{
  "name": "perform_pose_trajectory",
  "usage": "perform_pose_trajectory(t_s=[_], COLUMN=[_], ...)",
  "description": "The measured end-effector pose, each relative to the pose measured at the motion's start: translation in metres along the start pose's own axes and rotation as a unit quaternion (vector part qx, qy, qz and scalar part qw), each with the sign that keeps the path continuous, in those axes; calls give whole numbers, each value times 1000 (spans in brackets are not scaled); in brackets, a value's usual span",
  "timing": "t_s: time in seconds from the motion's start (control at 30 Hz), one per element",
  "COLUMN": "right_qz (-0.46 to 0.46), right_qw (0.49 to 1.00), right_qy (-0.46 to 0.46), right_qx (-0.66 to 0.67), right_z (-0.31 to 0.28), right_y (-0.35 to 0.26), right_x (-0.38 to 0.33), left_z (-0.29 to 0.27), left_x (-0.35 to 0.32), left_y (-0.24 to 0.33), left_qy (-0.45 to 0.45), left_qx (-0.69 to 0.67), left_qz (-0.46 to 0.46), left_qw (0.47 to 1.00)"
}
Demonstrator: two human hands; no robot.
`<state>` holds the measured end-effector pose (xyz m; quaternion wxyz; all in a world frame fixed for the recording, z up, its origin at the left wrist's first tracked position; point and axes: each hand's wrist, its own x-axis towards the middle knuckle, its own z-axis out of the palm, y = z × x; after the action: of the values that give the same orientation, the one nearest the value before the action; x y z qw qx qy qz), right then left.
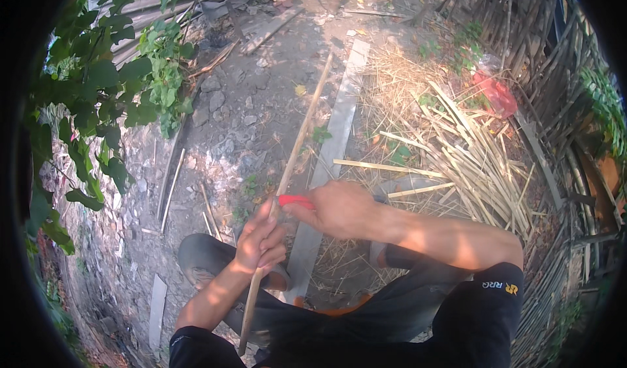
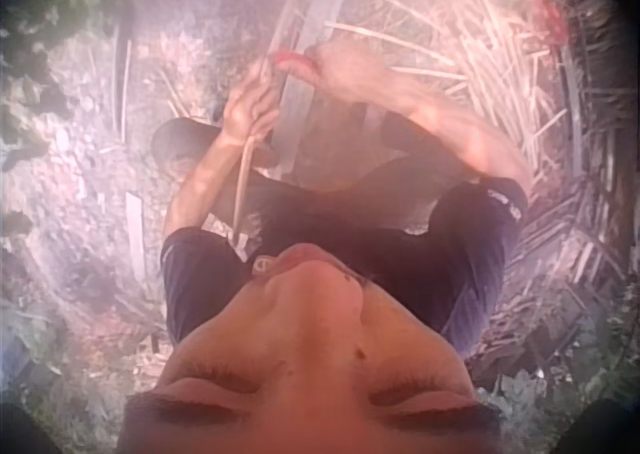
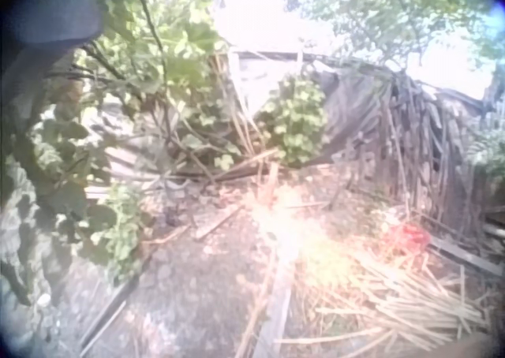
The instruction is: The person sits on the ground and uses a large knife to shave a long piece of bamboo, creating thin strips. They then switch to a red utility knife to further refine the bamboo strips, scraping the surface and splitting the material.
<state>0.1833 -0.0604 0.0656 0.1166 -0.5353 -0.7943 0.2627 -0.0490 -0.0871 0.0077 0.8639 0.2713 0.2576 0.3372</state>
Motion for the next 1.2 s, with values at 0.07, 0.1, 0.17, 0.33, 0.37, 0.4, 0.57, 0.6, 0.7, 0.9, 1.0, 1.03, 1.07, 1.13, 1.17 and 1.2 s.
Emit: perform_pose_trajectory(t_s=[0.07, 0.1, 0.17, 0.33, 0.37, 0.4, 0.57, 0.6, 0.7, 0.9, 1.0, 1.03, 1.07, 1.13, 1.17, 1.2], right_qz=[-12, -11, -14, 94, 172, 218, 362, 371, 334, 175, 157, 133, 114, 33, 15, -3], right_qw=[1000, 999, 996, 982, 965, 932, 852, 849, 871, 932, 968, 982, 990, 999, 1000, 1000], right_qy=[9, -1, -18, 158, 189, 267, 372, 368, 358, 314, 187, 130, 76, 27, 18, 9], right_qx=[-27, -47, -86, -43, -59, -108, -67, -79, -43, 34, 54, 38, 18, 2, 1, 0], right_z=[6, 6, 3, -38, -73, -94, -121, -118, -119, -103, -84, -75, -67, -44, -33, -23], right_y=[6, 7, 7, 77, 106, 161, 266, 272, 246, 137, 72, 54, 39, 18, 9, 2], right_x=[5, 7, 15, 51, 54, 48, -19, -23, -23, -12, -6, -3, -4, -9, -13, -17], left_z=[-4, -6, -7, 0, -1, -4, -16, -14, -9, -2, 5, 8, 11, 16, 18, 20], left_x=[-2, -2, -1, -27, -39, -45, -45, -42, -36, -22, -16, -15, -12, -6, -3, 0], left_y=[-2, -2, 3, 7, 6, 3, 6, 9, 14, 10, 11, 11, 11, 10, 10, 9], left_qy=[12, 20, 40, 39, 16, -31, -44, -22, -25, -33, -21, -15, -13, -7, -2, 3], left_qx=[3, 6, 9, 57, 86, 97, 75, 62, 61, 13, 21, 25, 32, 48, 61, 75], left_qz=[-4, -6, -8, -38, -69, -58, -38, -34, -43, -41, -32, -29, -27, -22, -19, -15], left_qw=[1000, 1000, 999, 997, 994, 993, 996, 997, 997, 999, 999, 999, 999, 999, 998, 997])
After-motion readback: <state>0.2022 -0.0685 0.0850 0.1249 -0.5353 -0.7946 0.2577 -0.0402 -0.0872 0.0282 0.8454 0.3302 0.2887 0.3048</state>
